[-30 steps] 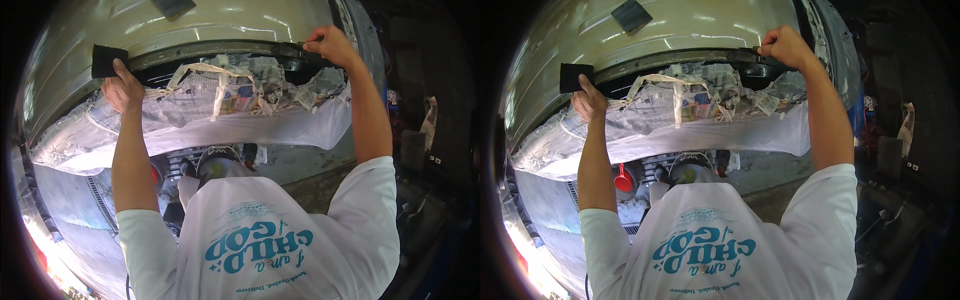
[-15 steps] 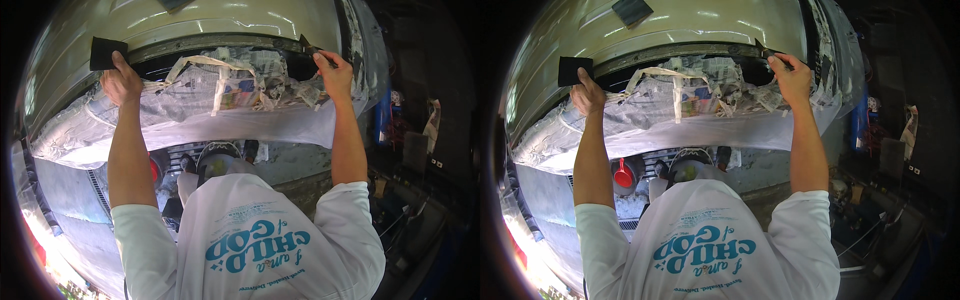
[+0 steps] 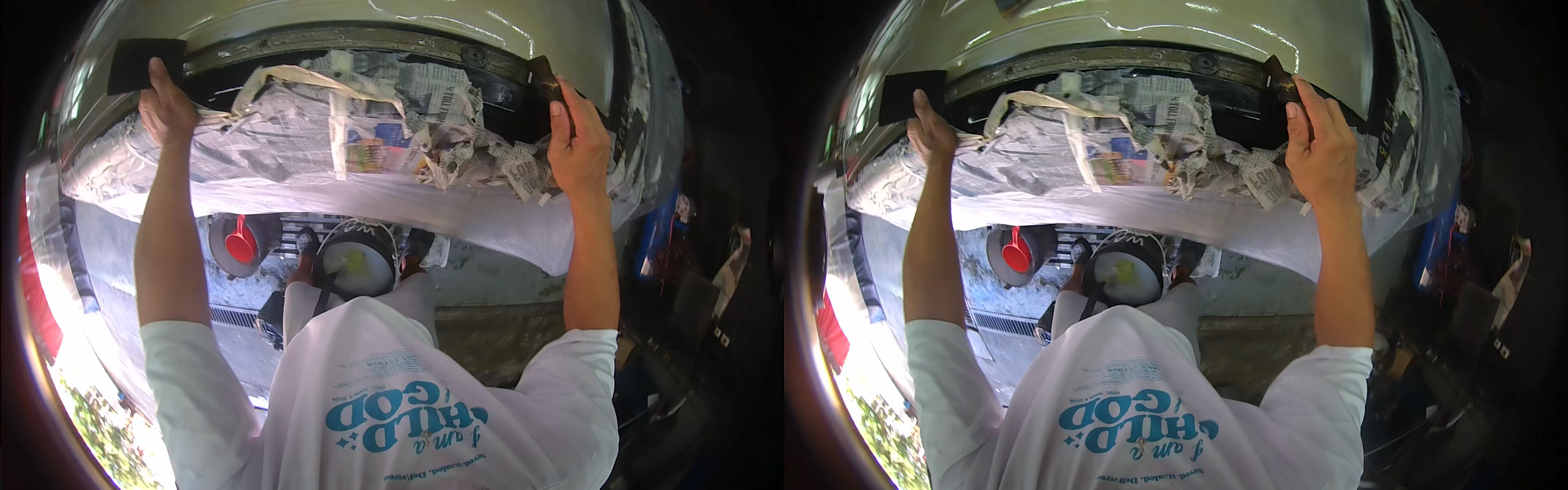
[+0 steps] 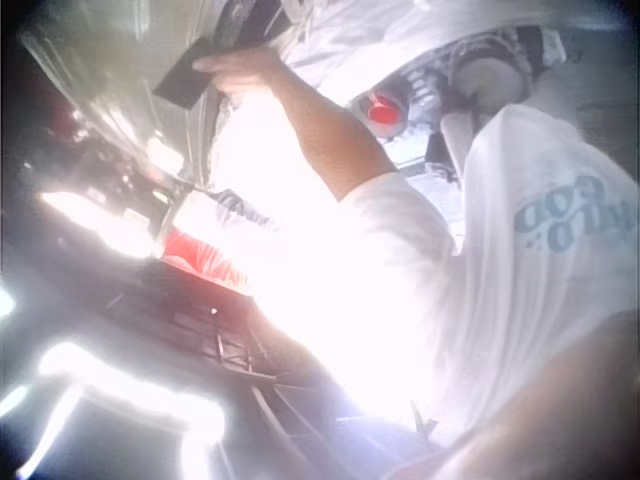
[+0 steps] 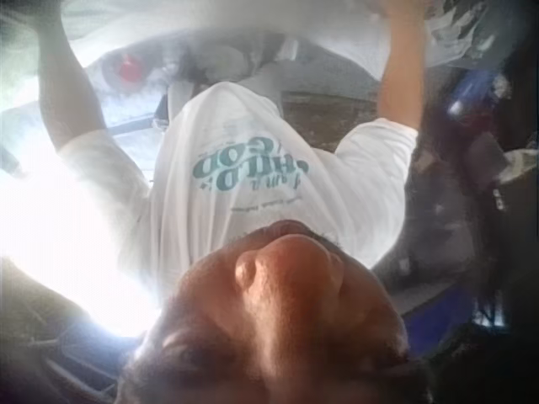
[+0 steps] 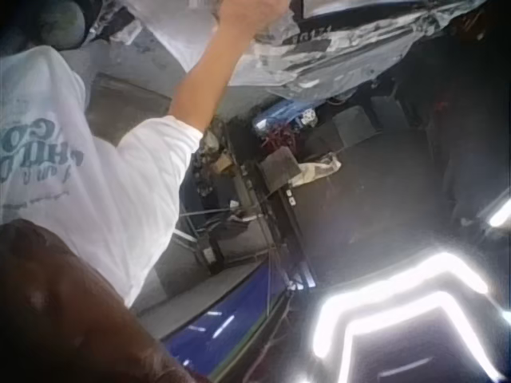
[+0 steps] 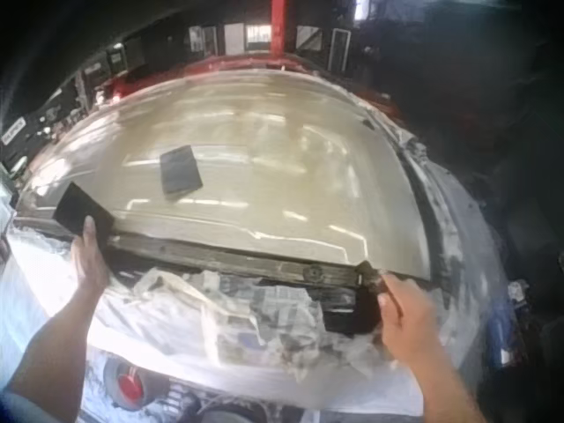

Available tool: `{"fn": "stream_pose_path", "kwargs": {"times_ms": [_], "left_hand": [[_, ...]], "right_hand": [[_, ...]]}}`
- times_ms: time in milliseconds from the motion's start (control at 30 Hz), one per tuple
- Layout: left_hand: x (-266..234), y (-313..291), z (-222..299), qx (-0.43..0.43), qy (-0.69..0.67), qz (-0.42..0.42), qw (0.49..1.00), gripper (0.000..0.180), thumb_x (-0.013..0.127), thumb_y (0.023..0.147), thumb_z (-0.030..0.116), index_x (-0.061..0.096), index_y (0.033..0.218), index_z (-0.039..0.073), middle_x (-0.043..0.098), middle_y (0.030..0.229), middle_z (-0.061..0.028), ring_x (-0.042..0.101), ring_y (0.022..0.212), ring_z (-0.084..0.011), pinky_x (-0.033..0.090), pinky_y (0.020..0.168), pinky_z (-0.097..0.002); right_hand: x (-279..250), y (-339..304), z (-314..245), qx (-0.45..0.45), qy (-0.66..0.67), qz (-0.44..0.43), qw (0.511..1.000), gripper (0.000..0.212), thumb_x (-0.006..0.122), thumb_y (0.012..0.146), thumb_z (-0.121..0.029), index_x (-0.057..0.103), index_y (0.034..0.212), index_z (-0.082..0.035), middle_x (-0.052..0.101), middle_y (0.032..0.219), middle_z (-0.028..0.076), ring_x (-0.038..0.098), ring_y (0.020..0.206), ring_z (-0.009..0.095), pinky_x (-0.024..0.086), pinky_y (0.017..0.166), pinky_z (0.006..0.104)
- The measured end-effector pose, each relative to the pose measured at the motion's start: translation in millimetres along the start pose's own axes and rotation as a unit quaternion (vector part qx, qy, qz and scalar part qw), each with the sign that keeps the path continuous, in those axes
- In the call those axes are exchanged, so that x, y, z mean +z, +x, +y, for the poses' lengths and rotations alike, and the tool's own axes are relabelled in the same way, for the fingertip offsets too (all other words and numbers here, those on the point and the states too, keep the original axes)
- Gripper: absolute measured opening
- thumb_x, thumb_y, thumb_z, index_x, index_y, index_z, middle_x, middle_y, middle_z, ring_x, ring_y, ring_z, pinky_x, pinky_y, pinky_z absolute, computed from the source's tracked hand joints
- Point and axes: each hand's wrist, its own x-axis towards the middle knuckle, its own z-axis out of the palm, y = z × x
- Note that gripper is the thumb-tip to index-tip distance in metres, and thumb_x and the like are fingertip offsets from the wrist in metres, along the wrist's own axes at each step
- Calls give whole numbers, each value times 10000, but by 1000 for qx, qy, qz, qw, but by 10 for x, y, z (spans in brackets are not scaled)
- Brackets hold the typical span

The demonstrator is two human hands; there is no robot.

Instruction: The person sands the edge of a car hood using a sanding block and sandpaper. They repeatedly rub the surface, occasionally pause to pour water from a red scoop onto the area, and continue sanding. The hood is partially covered with newspaper and plastic sheeting.

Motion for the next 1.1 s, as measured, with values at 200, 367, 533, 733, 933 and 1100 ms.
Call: {"fn": "stream_pose_path", "kwargs": {"times_ms": [200,367,533,733,933,1100], "left_hand": [[210,481,-939,228,188,55,954,465,390,1053,249,416,1501,128,581,1189,-316,581,1017,-440,429,932,-521],[85,297,-353,144,105,17,984,450,398,1023,215,471,1435,49,583,1262,-261,593,1051,-389,442,935,-467],[3,136,-67,29,25,13,999,509,402,1033,350,509,1399,12,591,987,-431,576,988,-565,407,884,-592],[115,522,-861,287,134,130,940,437,461,1014,293,595,1281,-27,610,891,-403,598,894,-535,427,828,-565],[93,417,-483,144,83,71,984,418,457,981,147,544,1363,2,641,952,-372,626,908,-515,468,821,-566],[150,636,-1103,299,156,126,933,547,418,1027,400,560,1348,-19,619,1148,-378,613,1037,-521,449,942,-525]], "right_hand": [[1,97,197,-70,-13,0,997,340,698,941,-224,667,1255,-96,648,875,104,640,706,281,522,646,395],[111,45,344,-102,8,48,994,323,739,906,-164,688,1212,-70,636,854,92,630,678,248,514,610,375],[137,52,427,-126,29,67,989,276,755,887,-121,702,1146,-45,634,847,78,627,663,235,511,595,360],[90,107,392,-136,16,45,990,249,761,878,-108,696,1105,-29,635,839,76,629,660,224,511,586,341],[122,59,478,-150,27,66,986,272,780,856,-103,693,1106,-36,633,831,73,626,657,229,509,582,341],[142,119,413,-156,-14,40,987,276,795,843,-108,692,1088,-36,634,829,75,625,653,238,510,584,346]]}}
